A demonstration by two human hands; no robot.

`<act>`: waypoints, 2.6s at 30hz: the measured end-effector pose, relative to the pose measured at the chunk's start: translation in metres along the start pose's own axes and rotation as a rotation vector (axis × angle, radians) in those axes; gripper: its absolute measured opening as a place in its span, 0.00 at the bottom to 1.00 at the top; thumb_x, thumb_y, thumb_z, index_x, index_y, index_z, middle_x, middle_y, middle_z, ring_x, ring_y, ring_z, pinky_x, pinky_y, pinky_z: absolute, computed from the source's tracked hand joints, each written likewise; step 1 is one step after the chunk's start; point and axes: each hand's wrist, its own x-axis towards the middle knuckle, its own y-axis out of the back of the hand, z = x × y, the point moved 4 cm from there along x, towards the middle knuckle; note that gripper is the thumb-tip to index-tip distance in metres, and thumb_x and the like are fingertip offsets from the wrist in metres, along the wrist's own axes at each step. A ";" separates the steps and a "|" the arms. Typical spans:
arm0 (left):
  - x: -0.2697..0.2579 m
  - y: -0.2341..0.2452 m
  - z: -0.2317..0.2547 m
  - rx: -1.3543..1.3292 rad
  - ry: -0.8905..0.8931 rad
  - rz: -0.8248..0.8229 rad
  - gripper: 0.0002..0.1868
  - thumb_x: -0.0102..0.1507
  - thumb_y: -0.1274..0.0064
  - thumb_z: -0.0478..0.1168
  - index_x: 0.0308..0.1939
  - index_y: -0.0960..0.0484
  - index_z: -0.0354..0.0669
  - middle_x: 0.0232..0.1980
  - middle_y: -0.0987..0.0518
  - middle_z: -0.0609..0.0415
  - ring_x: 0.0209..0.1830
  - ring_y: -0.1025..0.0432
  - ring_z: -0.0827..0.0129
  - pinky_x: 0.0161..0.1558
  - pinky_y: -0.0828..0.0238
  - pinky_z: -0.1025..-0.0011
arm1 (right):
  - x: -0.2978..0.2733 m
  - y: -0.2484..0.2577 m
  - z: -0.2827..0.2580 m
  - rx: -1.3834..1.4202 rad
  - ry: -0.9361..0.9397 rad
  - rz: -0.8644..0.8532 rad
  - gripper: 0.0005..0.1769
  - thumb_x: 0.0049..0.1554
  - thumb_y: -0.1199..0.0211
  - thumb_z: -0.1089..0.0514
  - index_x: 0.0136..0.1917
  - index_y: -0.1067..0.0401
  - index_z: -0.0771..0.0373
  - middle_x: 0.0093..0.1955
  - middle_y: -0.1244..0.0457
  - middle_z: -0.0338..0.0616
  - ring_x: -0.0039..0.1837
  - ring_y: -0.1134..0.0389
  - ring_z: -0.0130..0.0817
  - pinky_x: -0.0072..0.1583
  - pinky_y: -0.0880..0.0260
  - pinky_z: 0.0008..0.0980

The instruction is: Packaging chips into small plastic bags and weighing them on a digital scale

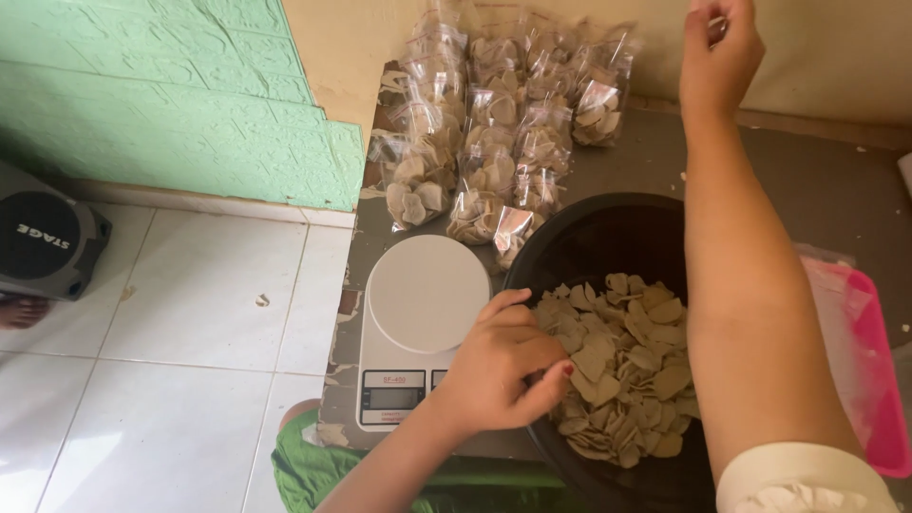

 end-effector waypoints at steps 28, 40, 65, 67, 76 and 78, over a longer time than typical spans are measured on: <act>0.000 -0.006 -0.008 0.003 0.095 -0.052 0.13 0.69 0.44 0.40 0.29 0.16 0.48 0.32 0.17 0.54 0.44 0.24 0.58 0.76 0.52 0.59 | -0.249 0.333 0.012 -0.848 -0.388 -0.782 0.19 0.63 0.37 0.42 0.66 0.22 0.41 0.54 0.38 0.57 0.54 0.27 0.65 0.55 0.25 0.53; 0.041 -0.019 0.030 -0.042 0.275 -0.117 0.12 0.72 0.49 0.41 0.35 0.15 0.49 0.28 0.18 0.59 0.35 0.23 0.64 0.58 0.31 0.63 | -0.223 0.368 -0.001 -0.836 -0.551 -0.952 0.31 0.63 0.39 0.36 0.73 0.28 0.50 0.60 0.34 0.65 0.64 0.31 0.62 0.63 0.30 0.57; 0.057 -0.047 0.036 0.764 -0.526 0.174 0.05 0.65 0.41 0.35 0.32 0.18 0.42 0.50 0.18 0.48 0.65 0.33 0.48 0.63 0.35 0.49 | -0.148 0.371 -0.086 -0.652 -0.744 -0.966 0.33 0.68 0.52 0.35 0.65 0.24 0.63 0.75 0.41 0.55 0.66 0.35 0.58 0.64 0.36 0.58; 0.056 -0.048 0.031 0.749 -0.525 0.159 0.06 0.64 0.41 0.35 0.31 0.18 0.43 0.49 0.18 0.49 0.64 0.32 0.47 0.64 0.36 0.49 | -0.147 0.375 -0.096 -0.664 -0.768 -0.962 0.38 0.68 0.58 0.32 0.66 0.25 0.65 0.79 0.46 0.53 0.69 0.38 0.59 0.65 0.36 0.59; 0.060 -0.045 0.053 0.784 -0.489 0.231 0.05 0.66 0.41 0.39 0.43 0.20 0.44 0.62 0.23 0.43 0.67 0.34 0.49 0.65 0.33 0.50 | -0.088 0.349 -0.203 -0.366 -0.980 -0.676 0.18 0.71 0.47 0.36 0.49 0.22 0.43 0.26 0.62 0.34 0.37 0.53 0.33 0.54 0.51 0.29; 0.058 -0.042 0.054 0.719 -0.485 0.217 0.10 0.67 0.39 0.39 0.49 0.23 0.44 0.64 0.26 0.43 0.68 0.35 0.48 0.64 0.32 0.51 | -0.075 0.319 -0.177 0.097 -0.561 -0.812 0.31 0.69 0.57 0.37 0.74 0.30 0.52 0.49 0.34 0.29 0.33 0.56 0.21 0.41 0.52 0.20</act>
